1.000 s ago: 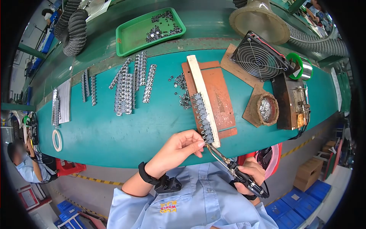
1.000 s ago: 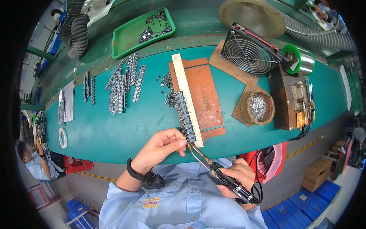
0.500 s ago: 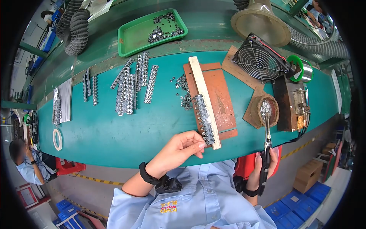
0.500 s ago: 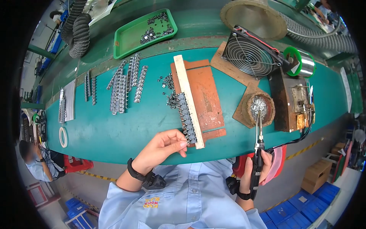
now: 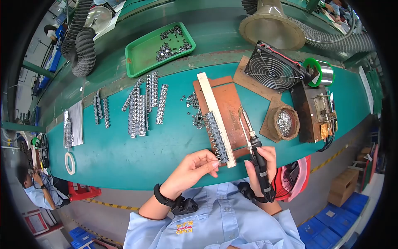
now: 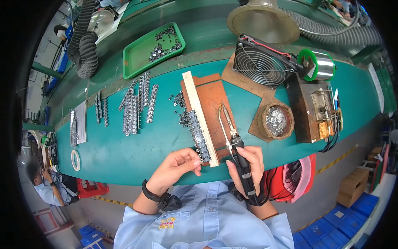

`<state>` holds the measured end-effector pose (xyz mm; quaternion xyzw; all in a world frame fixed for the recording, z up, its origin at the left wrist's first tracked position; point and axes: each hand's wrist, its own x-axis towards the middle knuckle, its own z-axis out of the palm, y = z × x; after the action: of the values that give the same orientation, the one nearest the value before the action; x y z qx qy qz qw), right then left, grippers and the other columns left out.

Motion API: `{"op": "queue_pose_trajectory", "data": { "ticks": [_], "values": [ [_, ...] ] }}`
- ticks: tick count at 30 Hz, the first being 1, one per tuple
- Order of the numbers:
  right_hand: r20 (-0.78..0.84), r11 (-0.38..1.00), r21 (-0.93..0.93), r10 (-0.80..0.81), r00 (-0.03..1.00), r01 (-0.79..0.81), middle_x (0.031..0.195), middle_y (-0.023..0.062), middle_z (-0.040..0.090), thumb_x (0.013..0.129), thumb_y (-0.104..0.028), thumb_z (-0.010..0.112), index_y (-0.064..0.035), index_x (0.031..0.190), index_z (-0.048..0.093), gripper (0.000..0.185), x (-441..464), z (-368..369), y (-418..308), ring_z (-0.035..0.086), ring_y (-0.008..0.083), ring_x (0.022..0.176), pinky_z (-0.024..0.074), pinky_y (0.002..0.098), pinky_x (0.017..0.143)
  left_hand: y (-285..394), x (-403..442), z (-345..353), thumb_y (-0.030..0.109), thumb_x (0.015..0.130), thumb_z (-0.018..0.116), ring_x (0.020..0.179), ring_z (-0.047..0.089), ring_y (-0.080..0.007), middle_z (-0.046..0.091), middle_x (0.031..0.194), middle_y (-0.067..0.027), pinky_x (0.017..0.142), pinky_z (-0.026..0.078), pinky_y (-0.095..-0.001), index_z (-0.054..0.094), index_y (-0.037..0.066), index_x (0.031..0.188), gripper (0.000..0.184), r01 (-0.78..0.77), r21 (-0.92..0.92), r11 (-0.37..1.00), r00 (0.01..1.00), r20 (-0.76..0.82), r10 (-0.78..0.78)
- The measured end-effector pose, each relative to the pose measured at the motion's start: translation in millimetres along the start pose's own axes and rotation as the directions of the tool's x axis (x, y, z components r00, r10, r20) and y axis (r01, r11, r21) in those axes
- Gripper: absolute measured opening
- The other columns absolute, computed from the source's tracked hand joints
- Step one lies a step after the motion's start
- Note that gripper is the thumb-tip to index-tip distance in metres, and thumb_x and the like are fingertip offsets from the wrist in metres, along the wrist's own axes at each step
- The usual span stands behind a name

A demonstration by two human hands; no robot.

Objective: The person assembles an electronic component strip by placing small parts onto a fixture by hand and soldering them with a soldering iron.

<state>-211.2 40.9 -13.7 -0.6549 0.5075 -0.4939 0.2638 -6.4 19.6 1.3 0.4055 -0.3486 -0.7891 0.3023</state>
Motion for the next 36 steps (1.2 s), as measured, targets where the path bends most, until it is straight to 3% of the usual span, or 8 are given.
{"op": "queue_pose_trajectory", "data": {
  "ticks": [16,20,24,27,28,31,36],
  "values": [
    [-0.034,0.999,0.025,-0.038,0.999,0.039,0.094,0.0114,0.044,0.069,0.006,0.061,-0.0040,0.107,0.045,0.043,-8,-2,7,0.048,0.0158,0.075,0.0409,0.0248,0.066,-1,-2,3,0.011,0.086,0.053,0.071,0.058,-0.0106,0.057,0.076,-0.0024,0.068,0.045,-0.0225,0.052,0.003,0.086,0.009,-0.021,0.059,0.998,0.999,-0.024,0.023],
    [-0.040,0.998,0.055,-0.032,0.999,0.034,0.095,0.0111,0.044,0.068,0.007,0.061,-0.0040,0.107,0.045,0.043,-8,-2,7,0.048,0.0156,0.075,0.0409,0.0247,0.066,-3,-5,5,0.010,0.084,0.057,0.075,0.056,-0.0097,0.055,0.089,-0.0038,0.069,0.045,-0.0222,0.050,0.000,0.092,0.015,-0.059,0.030,0.998,0.998,-0.009,0.060],
    [-0.045,0.998,0.068,-0.015,0.999,0.018,0.095,0.0107,0.043,0.068,0.006,0.062,-0.0044,0.107,0.045,0.043,-9,-2,6,0.048,0.0159,0.076,0.0406,0.0252,0.068,-5,-8,20,-0.002,0.078,0.060,0.076,0.056,-0.0101,0.050,0.097,-0.0057,0.071,0.045,-0.0233,0.049,0.001,0.096,0.022,-0.226,0.056,0.973,0.954,-0.191,0.232],
    [-0.100,0.997,0.046,-0.053,0.994,0.057,0.090,0.0115,0.048,0.066,0.003,0.066,-0.0039,0.105,0.049,0.043,-6,-1,6,0.051,0.0184,0.072,0.0422,0.0269,0.063,-12,-4,21,-0.001,0.074,0.064,0.074,0.057,-0.0110,0.049,0.099,-0.0069,0.069,0.046,-0.0243,0.048,-0.001,0.100,0.030,-0.415,0.281,0.865,0.850,-0.219,0.479],
    [-0.129,0.997,0.034,-0.069,0.989,0.074,0.087,0.0119,0.050,0.065,0.002,0.068,-0.0037,0.104,0.051,0.043,-6,-1,6,0.052,0.0196,0.070,0.0430,0.0278,0.061,-13,-3,21,-0.001,0.074,0.064,0.074,0.057,-0.0110,0.049,0.099,-0.0069,0.069,0.046,-0.0243,0.048,-0.001,0.100,0.030,-0.418,0.282,0.864,0.849,-0.218,0.482],
    [-0.128,0.996,0.041,-0.068,0.989,0.074,0.087,0.0118,0.050,0.065,0.001,0.068,-0.0038,0.104,0.051,0.042,-6,0,6,0.052,0.0197,0.071,0.0429,0.0280,0.062,-12,-1,22,-0.001,0.071,0.065,0.071,0.057,-0.0135,0.049,0.095,-0.0091,0.065,0.046,-0.0248,0.048,-0.001,0.103,0.036,-0.398,0.671,0.625,0.768,-0.128,0.627],
    [-0.135,0.997,0.036,-0.061,0.989,0.066,0.087,0.0116,0.049,0.066,0.001,0.068,-0.0037,0.104,0.051,0.042,-5,-1,4,0.052,0.0194,0.071,0.0428,0.0278,0.062,1,-2,31,-0.002,0.067,0.067,0.074,0.057,-0.0152,0.048,0.096,-0.0109,0.068,0.045,-0.0260,0.049,-0.001,0.104,0.041,-0.397,0.785,0.475,0.716,-0.058,0.695]
  ]
}}
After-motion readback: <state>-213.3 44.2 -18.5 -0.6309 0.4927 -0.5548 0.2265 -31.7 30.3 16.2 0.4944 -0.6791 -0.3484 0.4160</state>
